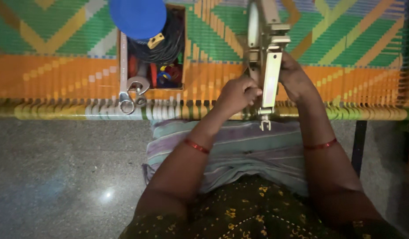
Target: The person sits on the floor and uses a wrench to tighten a bolt on a metal hardware component placed on a woven cot. They repeatedly adjust the wrench and reposition the component to secure the bolt.
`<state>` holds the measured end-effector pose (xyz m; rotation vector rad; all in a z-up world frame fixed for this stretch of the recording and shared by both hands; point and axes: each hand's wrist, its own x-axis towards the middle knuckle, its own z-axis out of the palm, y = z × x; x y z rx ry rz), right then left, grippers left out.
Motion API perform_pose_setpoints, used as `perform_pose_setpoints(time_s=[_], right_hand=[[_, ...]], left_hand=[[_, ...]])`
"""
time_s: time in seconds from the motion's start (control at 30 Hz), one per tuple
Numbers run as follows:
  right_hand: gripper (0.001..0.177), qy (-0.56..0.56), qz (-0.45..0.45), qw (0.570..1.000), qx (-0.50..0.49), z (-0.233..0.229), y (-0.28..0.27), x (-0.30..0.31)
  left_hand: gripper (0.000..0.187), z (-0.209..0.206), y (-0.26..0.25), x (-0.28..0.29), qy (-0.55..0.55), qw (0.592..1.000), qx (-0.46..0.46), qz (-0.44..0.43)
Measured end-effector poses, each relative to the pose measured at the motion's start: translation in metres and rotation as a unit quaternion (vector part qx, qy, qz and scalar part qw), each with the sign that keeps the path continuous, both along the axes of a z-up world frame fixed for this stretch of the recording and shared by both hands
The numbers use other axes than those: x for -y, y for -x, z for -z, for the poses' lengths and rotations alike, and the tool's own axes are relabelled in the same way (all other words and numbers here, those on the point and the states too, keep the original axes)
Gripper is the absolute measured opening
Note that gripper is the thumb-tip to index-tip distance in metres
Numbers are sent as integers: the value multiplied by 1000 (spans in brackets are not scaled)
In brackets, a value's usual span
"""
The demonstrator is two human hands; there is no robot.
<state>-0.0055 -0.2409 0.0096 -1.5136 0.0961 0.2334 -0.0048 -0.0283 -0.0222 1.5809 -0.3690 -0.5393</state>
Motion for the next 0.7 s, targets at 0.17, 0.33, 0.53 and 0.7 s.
perform_pose_setpoints(time_s=[0.17,0.33,0.53,0.7], right_hand=[[40,50,-30,998,-40,14,-11,23],[50,152,112,982,19,-6,-3,27],[93,395,28,891,222,-50,22,-14],[105,534,10,844,54,-65,13,-41]], left_hand=[[18,7,13,11,-41,997,41,59],[11,9,8,5,-82,986,138,-44],[13,7,-2,-7,-140,937,183,-261],[24,4,0,-7,-120,937,211,-252]])
